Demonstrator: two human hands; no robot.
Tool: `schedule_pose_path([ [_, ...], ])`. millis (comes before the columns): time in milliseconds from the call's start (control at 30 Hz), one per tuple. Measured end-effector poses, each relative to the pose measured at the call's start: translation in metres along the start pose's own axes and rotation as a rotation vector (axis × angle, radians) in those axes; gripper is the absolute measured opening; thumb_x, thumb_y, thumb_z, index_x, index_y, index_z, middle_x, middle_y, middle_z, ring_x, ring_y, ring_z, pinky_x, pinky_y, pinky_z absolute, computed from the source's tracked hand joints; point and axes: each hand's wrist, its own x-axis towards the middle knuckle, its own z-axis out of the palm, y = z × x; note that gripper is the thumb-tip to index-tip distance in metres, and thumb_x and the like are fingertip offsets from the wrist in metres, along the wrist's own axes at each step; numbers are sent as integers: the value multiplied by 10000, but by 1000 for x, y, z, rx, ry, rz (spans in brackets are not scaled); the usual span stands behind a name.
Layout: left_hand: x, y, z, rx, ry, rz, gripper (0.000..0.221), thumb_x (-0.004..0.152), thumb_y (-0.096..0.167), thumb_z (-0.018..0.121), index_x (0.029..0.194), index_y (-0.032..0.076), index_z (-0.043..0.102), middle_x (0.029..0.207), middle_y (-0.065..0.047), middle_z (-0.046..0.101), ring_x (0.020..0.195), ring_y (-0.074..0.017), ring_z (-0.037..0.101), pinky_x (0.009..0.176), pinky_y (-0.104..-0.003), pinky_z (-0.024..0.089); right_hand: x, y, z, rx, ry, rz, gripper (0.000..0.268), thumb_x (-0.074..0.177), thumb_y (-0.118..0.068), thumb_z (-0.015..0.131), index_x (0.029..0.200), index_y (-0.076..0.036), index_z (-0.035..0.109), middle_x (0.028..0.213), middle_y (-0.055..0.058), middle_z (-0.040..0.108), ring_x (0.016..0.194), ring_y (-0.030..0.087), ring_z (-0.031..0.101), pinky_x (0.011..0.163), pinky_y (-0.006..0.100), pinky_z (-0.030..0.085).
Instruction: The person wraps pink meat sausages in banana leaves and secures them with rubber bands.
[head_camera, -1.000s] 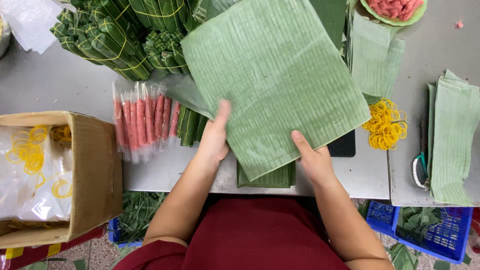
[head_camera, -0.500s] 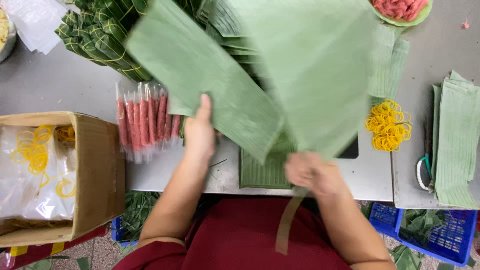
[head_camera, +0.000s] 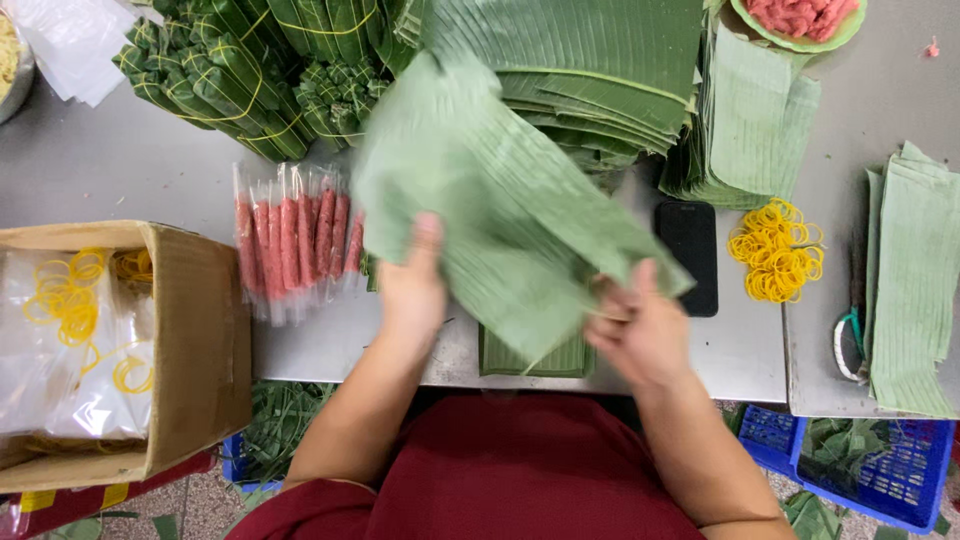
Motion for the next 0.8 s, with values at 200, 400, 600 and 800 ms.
schedule_pose_path([
  [200, 56, 39, -64, -632, 331, -76, 511, 1007, 324, 572, 1360, -41, 517, 1306, -176, 630, 1170, -324, 680, 998, -529, 605, -6, -97, -30, 685, -507, -268, 655, 1162, -653, 291, 779, -171, 518, 606, -68, 459, 524, 109, 405, 528, 274, 324],
  [400, 25, -24, 7, -420, 226, -416, 580, 1016, 449, 651, 1299, -58, 644, 1188, -158, 656, 920, -258, 563, 675, -365, 419, -1, -25, -23, 320, -1051, -126, 401, 1042, -490, 481, 857, -180, 655, 617, -50, 573, 472, 175, 504, 463, 357, 379],
  [600, -25, -30, 21, -883, -375, -233, 681, 905, 568, 641, 1378, 85, 561, 1335, -61, 619, 1207, -205, 592, 973, -379, 522, -15, 22, 46, -585, -523, 334, 544, 1091, -465, 471, 888, 7, 650, 575, 51, 540, 489, 169, 516, 480, 310, 428],
  [800, -52, -22, 20, -469, -375, -205, 554, 1086, 405, 631, 1415, -36, 567, 1375, -142, 623, 1247, -270, 571, 1071, -419, 476, -32, 3, 50, -468, -224, 156, 273, 970, -310, 578, 1031, -49, 631, 746, 8, 629, 619, 131, 577, 533, 314, 479],
])
